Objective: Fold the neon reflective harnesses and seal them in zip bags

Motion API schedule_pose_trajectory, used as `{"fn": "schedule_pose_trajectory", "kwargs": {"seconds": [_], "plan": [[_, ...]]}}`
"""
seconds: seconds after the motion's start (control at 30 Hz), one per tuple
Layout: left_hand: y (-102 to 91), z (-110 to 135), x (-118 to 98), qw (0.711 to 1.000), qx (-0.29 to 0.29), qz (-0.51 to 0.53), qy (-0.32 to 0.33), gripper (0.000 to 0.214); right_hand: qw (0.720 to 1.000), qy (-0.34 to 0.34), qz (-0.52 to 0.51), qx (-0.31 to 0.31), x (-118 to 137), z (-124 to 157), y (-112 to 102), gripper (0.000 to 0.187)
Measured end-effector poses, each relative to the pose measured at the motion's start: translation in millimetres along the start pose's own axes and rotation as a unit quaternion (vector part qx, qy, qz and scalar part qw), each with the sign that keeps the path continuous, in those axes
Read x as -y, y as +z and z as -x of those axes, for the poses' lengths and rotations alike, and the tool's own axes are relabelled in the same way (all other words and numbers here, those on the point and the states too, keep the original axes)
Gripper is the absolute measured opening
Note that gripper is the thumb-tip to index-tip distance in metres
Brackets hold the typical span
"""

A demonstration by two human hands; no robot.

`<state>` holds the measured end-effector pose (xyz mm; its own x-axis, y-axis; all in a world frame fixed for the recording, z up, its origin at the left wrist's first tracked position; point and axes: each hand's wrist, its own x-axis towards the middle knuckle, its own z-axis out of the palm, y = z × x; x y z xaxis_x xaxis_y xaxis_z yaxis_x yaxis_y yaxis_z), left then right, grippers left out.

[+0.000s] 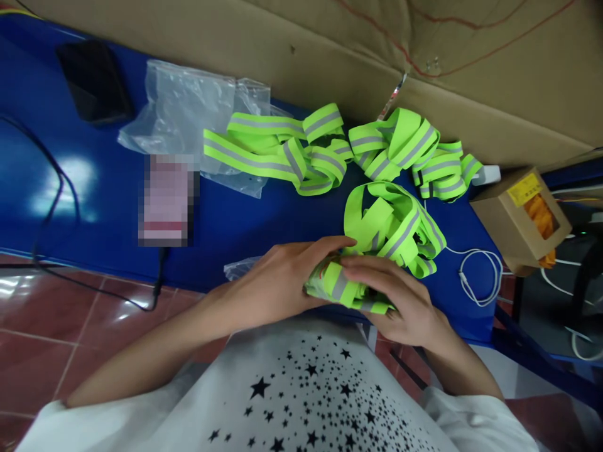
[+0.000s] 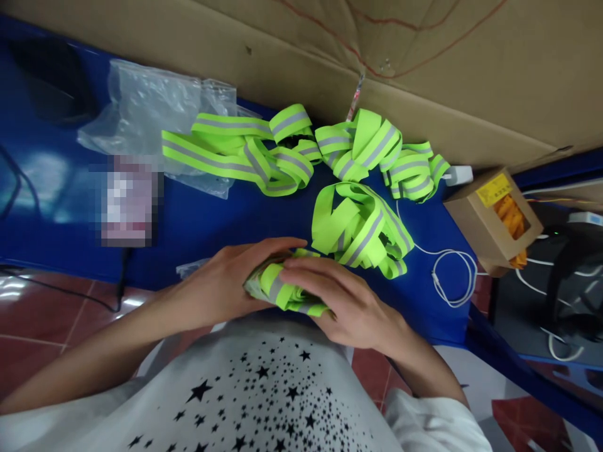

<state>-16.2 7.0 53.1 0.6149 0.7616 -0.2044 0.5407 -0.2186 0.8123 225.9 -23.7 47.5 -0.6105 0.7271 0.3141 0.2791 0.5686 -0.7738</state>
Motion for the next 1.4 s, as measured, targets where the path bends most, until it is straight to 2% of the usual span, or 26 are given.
{"fn": "schedule_pose_trajectory", "kwargs": {"seconds": [0.07, 0.17, 0.23, 0.4, 0.57, 0.67, 0.77, 0.87, 0.9, 0.97, 1.1, 1.13, 1.23, 1.33, 1.4], "plan": [[-1.7, 1, -3, 1.0, 0.006, 0.012, -0.022, 0.078, 1.0, 0.019, 0.011, -0.014, 5, 1, -1, 0.057], [1.2, 3, -1, 0.999, 0.017, 0.005, -0.043, 0.088, 0.999, 0.003, 0.035, 0.004, 9, 2, 1, 0.058], [5.7, 4, 3, 1.0, 0.008, 0.019, -0.022, 0.091, 1.0, 0.01, 0.027, 0.001, 8, 1, 5, 0.059], [15.0, 3, 8, 0.997, -0.064, 0.014, 0.028, 0.09, 0.994, 0.097, -0.02, -0.036, 1, -1, 15, 0.052], [19.0, 3, 1, 0.988, -0.117, -0.006, 0.101, 0.077, 0.992, 0.04, 0.115, -0.022, -1, 1, 14, 0.048], [21.8, 0, -3, 0.98, -0.132, -0.024, 0.148, 0.069, 0.992, 0.036, 0.119, -0.02, -1, -1, 17, 0.04], [21.5, -4, -5, 0.977, -0.131, -0.039, 0.167, 0.066, 0.99, 0.047, 0.106, -0.083, 0, -3, 18, 0.037], [18.0, -6, -6, 0.973, -0.164, -0.017, 0.161, 0.067, 0.981, 0.061, 0.091, -0.162, 7, -4, 12, 0.038], [17.1, -6, -7, 0.97, -0.179, -0.005, 0.166, 0.069, 0.979, 0.058, 0.094, -0.169, 11, -3, 9, 0.036], [17.2, -6, -8, 0.963, -0.193, -0.002, 0.186, 0.07, 0.984, 0.048, 0.104, -0.137, 18, -3, 6, 0.035], [22.5, -4, -8, 0.961, -0.158, -0.065, 0.219, 0.065, 0.995, 0.05, 0.083, 0.011, 26, -5, 3, 0.031], [23.6, -3, -8, 0.963, -0.146, -0.069, 0.213, 0.063, 0.995, 0.049, 0.074, 0.04, 26, -6, 2, 0.034], [22.8, 1, -11, 0.972, -0.125, -0.036, 0.195, 0.058, 0.991, 0.053, 0.054, 0.106, 25, -11, -5, 0.06], [16.0, 5, -20, 0.972, -0.153, 0.043, 0.174, 0.058, 0.989, 0.047, 0.057, 0.13, 25, -16, -13, 0.059], [10.3, 6, -28, 0.961, -0.183, 0.155, 0.135, 0.062, 0.993, 0.019, 0.07, 0.093, 26, -17, -15, 0.059]]}}
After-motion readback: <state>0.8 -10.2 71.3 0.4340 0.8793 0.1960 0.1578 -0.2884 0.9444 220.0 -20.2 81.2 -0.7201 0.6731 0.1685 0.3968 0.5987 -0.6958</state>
